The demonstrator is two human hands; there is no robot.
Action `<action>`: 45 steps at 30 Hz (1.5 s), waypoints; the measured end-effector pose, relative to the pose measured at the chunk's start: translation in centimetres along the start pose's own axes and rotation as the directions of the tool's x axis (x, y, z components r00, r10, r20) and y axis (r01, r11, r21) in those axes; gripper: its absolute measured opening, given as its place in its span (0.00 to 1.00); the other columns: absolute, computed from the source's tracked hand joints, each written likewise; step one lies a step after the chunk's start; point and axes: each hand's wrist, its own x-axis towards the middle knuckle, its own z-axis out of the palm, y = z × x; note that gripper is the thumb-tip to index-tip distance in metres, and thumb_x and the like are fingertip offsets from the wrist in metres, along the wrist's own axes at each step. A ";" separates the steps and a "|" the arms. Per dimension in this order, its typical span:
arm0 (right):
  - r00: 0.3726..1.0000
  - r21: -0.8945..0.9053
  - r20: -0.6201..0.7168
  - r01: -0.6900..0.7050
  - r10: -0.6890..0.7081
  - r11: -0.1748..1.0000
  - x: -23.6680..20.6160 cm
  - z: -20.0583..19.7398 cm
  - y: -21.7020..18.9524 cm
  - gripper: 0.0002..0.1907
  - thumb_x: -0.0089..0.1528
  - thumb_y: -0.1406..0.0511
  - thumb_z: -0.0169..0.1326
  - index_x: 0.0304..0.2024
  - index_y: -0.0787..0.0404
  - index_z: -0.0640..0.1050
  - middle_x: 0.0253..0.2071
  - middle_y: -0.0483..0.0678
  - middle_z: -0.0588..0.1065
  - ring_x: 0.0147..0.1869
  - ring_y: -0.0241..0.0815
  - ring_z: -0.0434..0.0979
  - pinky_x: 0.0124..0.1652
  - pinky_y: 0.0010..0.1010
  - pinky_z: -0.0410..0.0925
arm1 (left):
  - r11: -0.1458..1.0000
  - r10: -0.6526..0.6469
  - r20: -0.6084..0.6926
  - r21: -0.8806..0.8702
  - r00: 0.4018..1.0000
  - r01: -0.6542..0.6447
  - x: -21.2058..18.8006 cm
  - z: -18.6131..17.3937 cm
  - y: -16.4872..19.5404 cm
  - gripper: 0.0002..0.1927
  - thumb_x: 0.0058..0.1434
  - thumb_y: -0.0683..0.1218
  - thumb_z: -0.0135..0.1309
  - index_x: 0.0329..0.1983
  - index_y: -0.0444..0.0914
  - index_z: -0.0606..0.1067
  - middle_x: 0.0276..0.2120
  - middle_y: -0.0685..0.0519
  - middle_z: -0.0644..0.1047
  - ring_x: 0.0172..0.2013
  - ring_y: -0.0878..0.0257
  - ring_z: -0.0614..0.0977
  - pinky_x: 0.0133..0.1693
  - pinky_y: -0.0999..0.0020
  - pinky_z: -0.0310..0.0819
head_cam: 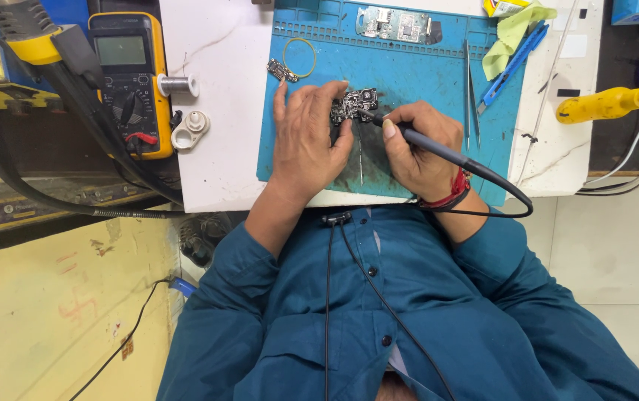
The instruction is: The person solders components on a small circuit board at a repair workbench, holding the board steady with one hand while applying a soldering iron to its contacts with the other. They reposition the board and continue soldering different points, with a multimeter, solder spool, and tweezers on the bench and a phone propped up playing video.
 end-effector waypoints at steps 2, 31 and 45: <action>1.000 -0.011 0.010 0.004 -0.004 1.000 0.0 0.0 0.0 0.05 0.69 0.67 0.58 0.40 0.64 0.77 0.27 0.49 0.73 0.29 0.45 0.75 0.32 0.34 0.66 | 1.000 0.001 0.002 -0.001 1.000 -0.001 0.0 0.0 0.0 0.26 0.60 0.43 0.59 0.62 0.39 0.68 0.50 0.52 0.79 0.58 0.54 0.74 0.71 0.40 0.43; 1.000 -0.003 0.001 0.005 -0.005 1.000 0.0 0.0 0.0 0.06 0.70 0.67 0.58 0.41 0.64 0.77 0.28 0.50 0.74 0.30 0.45 0.75 0.32 0.33 0.66 | 1.000 -0.011 0.018 0.002 1.000 0.011 0.0 0.0 0.0 0.26 0.61 0.44 0.59 0.62 0.39 0.68 0.50 0.53 0.79 0.58 0.54 0.74 0.71 0.40 0.42; 1.000 -0.014 0.001 0.005 -0.005 1.000 0.1 -0.3 -0.1 0.06 0.70 0.67 0.58 0.41 0.64 0.78 0.29 0.51 0.74 0.30 0.45 0.75 0.32 0.34 0.66 | 1.000 -0.014 0.021 0.005 1.000 0.014 0.1 -0.1 0.3 0.26 0.60 0.44 0.59 0.62 0.39 0.68 0.51 0.53 0.79 0.58 0.54 0.74 0.71 0.39 0.42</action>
